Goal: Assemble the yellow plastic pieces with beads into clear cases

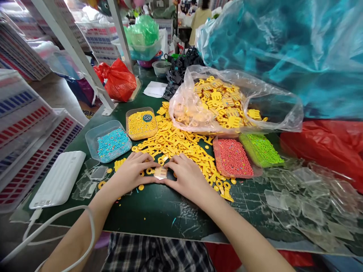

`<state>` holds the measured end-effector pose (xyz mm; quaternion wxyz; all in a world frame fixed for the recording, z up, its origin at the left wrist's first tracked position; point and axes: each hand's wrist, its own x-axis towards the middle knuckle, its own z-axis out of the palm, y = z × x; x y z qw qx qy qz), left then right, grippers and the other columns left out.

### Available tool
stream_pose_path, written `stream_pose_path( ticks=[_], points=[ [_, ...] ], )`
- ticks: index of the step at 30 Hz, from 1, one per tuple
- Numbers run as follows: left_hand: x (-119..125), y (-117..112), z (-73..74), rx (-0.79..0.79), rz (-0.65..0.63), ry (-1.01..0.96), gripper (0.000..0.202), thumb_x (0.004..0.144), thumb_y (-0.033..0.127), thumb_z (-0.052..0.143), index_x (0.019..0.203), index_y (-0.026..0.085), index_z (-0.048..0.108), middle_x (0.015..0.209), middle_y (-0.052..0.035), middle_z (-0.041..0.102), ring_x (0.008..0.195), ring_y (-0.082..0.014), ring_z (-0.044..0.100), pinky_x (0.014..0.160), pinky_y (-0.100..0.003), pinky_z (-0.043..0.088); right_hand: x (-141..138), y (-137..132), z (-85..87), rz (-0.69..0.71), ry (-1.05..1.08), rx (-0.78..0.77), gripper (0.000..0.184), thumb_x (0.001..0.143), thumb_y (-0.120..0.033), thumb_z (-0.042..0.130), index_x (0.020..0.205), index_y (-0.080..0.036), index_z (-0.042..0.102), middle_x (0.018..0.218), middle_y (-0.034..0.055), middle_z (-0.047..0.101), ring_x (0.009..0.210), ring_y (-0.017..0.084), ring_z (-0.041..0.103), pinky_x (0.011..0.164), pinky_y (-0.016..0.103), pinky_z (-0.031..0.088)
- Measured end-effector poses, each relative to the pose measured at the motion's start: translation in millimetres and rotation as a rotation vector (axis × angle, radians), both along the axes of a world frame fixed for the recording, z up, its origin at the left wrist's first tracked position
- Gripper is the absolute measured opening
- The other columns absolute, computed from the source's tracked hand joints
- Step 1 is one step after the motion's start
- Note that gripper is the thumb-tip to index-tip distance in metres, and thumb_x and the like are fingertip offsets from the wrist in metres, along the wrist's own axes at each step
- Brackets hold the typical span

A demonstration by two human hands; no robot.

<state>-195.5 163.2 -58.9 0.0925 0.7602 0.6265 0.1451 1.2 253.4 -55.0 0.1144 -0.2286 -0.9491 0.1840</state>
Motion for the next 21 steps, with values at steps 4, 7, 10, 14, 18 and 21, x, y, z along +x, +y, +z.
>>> stream_pose_path(
  ticks=[4,7,10,14,18,21],
  points=[
    [-0.7,0.9,-1.9,-0.005,0.017,0.006,0.046,0.08,0.055,0.066,0.112,0.023,0.069,0.097,-0.0034,0.063,0.094,-0.0218,0.053,0.088,-0.036,0.037,-0.6,1.6,-5.1,-0.002,-0.001,0.023,0.025,0.086,-0.038,0.066,0.102,-0.018,0.067,0.097,0.0066,0.064,0.094,0.023,0.057,0.08,0.039,0.048],
    [-1.2,1.1,-2.4,-0.022,0.024,0.001,0.049,0.077,0.056,0.069,0.114,0.024,0.068,0.099,-0.0032,0.063,0.095,-0.0223,0.053,0.09,-0.037,0.036,0.2,1.8,-5.5,-0.003,0.014,0.041,0.025,0.087,-0.037,0.065,0.103,-0.019,0.066,0.098,0.0067,0.064,0.094,0.023,0.056,0.079,0.039,0.048],
    [-1.7,0.8,-1.4,-0.037,0.028,-0.01,0.049,0.077,0.056,0.069,0.115,0.025,0.068,0.101,-0.0029,0.064,0.097,-0.0226,0.053,0.091,-0.038,0.035,1.8,1.1,-5.5,0.004,0.015,0.062,0.024,0.086,-0.037,0.065,0.1,-0.018,0.066,0.097,0.0072,0.063,0.095,0.024,0.055,0.079,0.039,0.048],
    [-3.0,-0.8,0.2,-0.06,0.04,-0.034,0.044,0.079,0.054,0.068,0.114,0.026,0.068,0.101,-0.0023,0.064,0.099,-0.022,0.053,0.091,-0.037,0.034,2.9,-0.4,-6.7,0.009,0.006,0.069,0.026,0.084,-0.038,0.068,0.101,-0.018,0.066,0.098,0.0078,0.062,0.096,0.025,0.055,0.081,0.04,0.047],
    [-4.6,-1.9,-0.1,-0.076,0.046,-0.046,0.04,0.081,0.051,0.068,0.113,0.027,0.069,0.103,-0.0021,0.064,0.1,-0.0215,0.052,0.091,-0.037,0.033,2.6,-2.2,-8.8,0.007,0.001,0.06,0.026,0.084,-0.036,0.068,0.102,-0.017,0.066,0.1,0.0082,0.062,0.097,0.025,0.054,0.081,0.04,0.047],
    [-3.9,-0.5,0.7,-0.1,0.032,-0.042,0.036,0.082,0.049,0.067,0.111,0.027,0.07,0.102,-0.002,0.064,0.099,-0.0211,0.053,0.089,-0.037,0.034,1.5,-3.0,-9.4,-0.027,-0.022,0.028,0.024,0.084,-0.036,0.068,0.101,-0.018,0.069,0.097,0.0078,0.062,0.096,0.025,0.053,0.079,0.038,0.047]
  ],
)
